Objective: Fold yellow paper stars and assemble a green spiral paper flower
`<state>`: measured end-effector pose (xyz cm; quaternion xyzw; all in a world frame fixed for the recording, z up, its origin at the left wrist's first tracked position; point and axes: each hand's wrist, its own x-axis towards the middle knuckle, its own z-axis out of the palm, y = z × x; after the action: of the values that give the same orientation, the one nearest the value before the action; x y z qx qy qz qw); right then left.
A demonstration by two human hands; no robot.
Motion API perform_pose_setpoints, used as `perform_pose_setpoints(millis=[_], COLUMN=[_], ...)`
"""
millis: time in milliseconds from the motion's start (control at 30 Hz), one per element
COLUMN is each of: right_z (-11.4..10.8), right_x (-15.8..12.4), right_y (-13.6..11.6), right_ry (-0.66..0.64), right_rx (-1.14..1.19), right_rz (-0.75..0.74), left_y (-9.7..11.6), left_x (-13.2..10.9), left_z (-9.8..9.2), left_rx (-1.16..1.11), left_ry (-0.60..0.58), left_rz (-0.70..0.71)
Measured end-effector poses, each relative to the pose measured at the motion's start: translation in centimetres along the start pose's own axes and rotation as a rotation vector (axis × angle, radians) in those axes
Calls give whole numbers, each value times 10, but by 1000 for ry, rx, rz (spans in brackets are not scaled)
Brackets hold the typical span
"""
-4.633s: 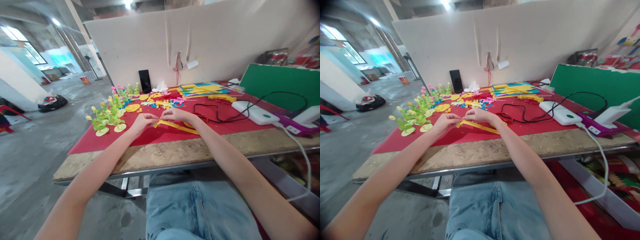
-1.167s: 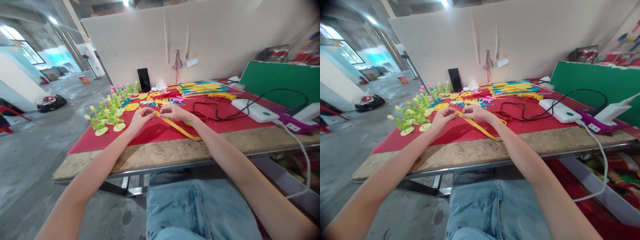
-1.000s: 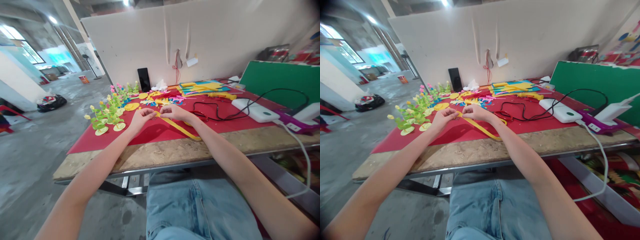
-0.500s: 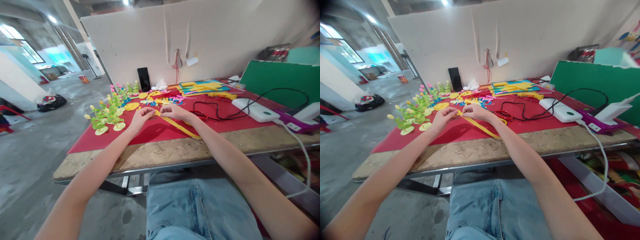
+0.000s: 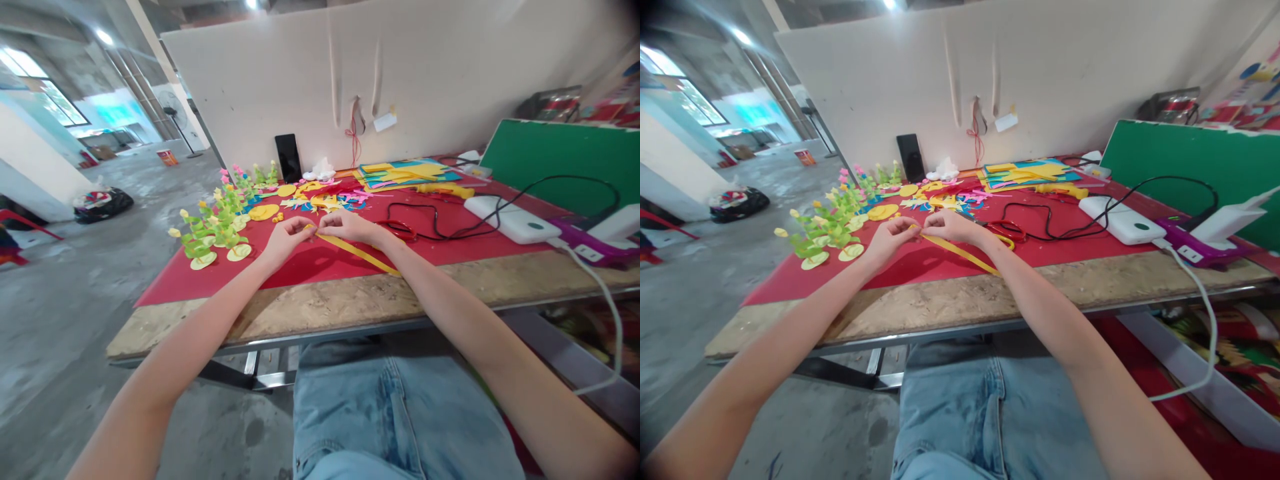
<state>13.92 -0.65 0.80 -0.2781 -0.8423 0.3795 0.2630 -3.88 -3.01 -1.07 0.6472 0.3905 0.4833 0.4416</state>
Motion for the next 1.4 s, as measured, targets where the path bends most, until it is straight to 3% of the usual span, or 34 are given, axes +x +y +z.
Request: perform_pose_setpoints(millis=[333,667,867,1067,1267,1400], right_z=[2,-3,-4,-4,-5,-6], right_x=[2,1,1,2,0,-3], right_y=[1,4,5,9,6,2], right_ry=[109,127,112,101,67,27], right_rx=[-25,-28,-56,-71,-59,-19], right_rz=[-32,-61,-57,-62,-48,-20], left_y=[-2,0,2,-2,0,0], left_x=[1,1,0,2,2,2], left_z=[0,-4,-3,-3,-5,-5], left_rx=[-135,-83,-96,-194,-128,-99], left_ry=[41,29,81,60,-9,15], left_rz=[-8,-3,-55,-96,-39,-40])
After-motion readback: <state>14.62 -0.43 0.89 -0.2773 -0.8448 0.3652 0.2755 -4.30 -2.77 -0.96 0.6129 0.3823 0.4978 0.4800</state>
